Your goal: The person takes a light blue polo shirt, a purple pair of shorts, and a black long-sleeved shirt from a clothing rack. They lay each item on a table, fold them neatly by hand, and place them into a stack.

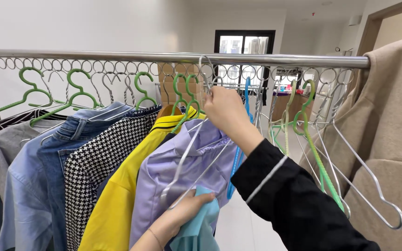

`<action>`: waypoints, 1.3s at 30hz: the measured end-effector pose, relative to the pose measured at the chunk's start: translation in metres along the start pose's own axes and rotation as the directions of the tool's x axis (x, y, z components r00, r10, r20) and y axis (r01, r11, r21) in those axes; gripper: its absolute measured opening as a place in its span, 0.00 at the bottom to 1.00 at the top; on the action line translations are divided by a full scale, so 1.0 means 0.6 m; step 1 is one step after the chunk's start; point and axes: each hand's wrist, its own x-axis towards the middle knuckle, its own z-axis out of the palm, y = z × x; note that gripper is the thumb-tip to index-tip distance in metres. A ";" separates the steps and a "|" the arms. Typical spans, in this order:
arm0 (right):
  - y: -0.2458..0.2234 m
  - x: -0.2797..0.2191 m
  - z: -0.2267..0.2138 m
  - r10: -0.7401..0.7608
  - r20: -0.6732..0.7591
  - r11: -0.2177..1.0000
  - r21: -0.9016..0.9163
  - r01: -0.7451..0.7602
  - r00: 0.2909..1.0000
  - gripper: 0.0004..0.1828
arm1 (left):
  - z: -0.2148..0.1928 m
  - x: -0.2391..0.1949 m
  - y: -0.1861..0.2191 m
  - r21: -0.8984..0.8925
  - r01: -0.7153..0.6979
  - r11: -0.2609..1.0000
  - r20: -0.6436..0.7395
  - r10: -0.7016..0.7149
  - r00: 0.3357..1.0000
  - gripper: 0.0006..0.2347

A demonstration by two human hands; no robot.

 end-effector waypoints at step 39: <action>0.130 -0.160 -0.017 -0.442 -0.403 0.863 0.053 0.503 0.801 0.16 | -0.022 -0.213 -0.164 -0.398 -0.298 0.867 -0.036 0.310 0.950 0.13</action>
